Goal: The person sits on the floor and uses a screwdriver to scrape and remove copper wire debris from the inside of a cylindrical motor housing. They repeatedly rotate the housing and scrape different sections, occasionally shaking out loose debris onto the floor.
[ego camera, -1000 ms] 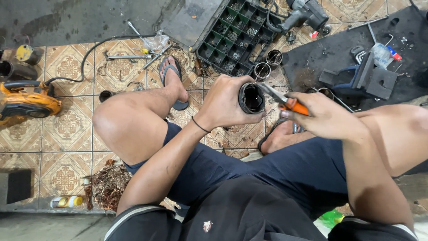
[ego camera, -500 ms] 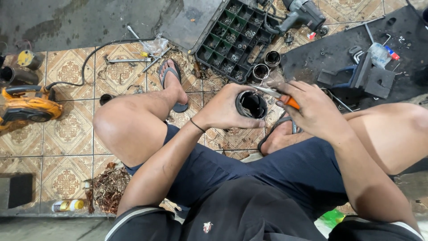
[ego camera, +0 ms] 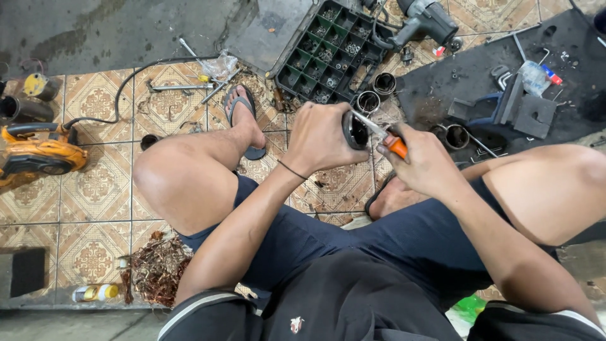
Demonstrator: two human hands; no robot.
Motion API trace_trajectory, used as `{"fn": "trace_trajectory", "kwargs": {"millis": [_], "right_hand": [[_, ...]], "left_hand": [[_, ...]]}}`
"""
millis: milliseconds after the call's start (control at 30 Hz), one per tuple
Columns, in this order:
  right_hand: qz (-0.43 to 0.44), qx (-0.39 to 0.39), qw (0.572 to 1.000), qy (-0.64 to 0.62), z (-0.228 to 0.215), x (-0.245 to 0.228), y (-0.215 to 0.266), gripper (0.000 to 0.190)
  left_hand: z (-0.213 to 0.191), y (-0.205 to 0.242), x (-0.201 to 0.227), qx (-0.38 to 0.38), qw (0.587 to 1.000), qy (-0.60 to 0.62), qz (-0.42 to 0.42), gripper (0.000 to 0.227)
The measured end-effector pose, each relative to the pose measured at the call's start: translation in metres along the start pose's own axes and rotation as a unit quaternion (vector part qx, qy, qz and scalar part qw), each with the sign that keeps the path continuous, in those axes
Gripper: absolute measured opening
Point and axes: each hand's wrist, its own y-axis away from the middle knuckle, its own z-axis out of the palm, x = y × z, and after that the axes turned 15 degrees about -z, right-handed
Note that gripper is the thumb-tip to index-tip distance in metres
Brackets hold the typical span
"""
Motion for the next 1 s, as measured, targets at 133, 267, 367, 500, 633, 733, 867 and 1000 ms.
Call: {"fn": "trace_trajectory", "kwargs": {"millis": [133,267,367,500,633,733,867,1000], "right_hand": [[-0.002,0.018,1.0,0.015,0.011,0.002,0.007,0.027],[-0.02,0.026,0.999,0.024,-0.004,0.004,0.003,0.028],[-0.024,0.046,0.998,0.025,-0.02,-0.006,-0.01,0.029],[0.0,0.046,0.999,-0.006,-0.008,-0.022,-0.009,0.031],[-0.01,0.067,0.998,-0.002,-0.01,-0.014,-0.004,0.03],[-0.028,0.095,0.995,0.029,-0.006,0.011,-0.014,0.019],[-0.03,0.131,0.991,-0.017,0.011,-0.013,-0.019,0.02],[0.004,0.124,0.984,-0.126,0.025,0.001,-0.021,0.019]], "left_hand": [[0.003,-0.003,-0.002,0.02,0.999,0.038,0.01,0.066],[0.005,-0.01,-0.012,0.061,0.993,0.04,0.094,0.074],[0.005,-0.014,-0.011,0.077,0.988,0.059,0.124,0.075],[0.002,-0.022,-0.023,0.16,0.978,-0.04,0.125,0.083],[0.012,-0.022,-0.021,0.162,0.977,-0.032,0.137,0.078],[0.026,-0.026,-0.023,0.169,0.974,-0.023,0.15,0.083],[0.05,-0.065,-0.055,0.253,0.947,-0.116,0.16,0.076],[0.06,-0.083,-0.059,0.317,0.915,-0.16,0.193,0.072]]}}
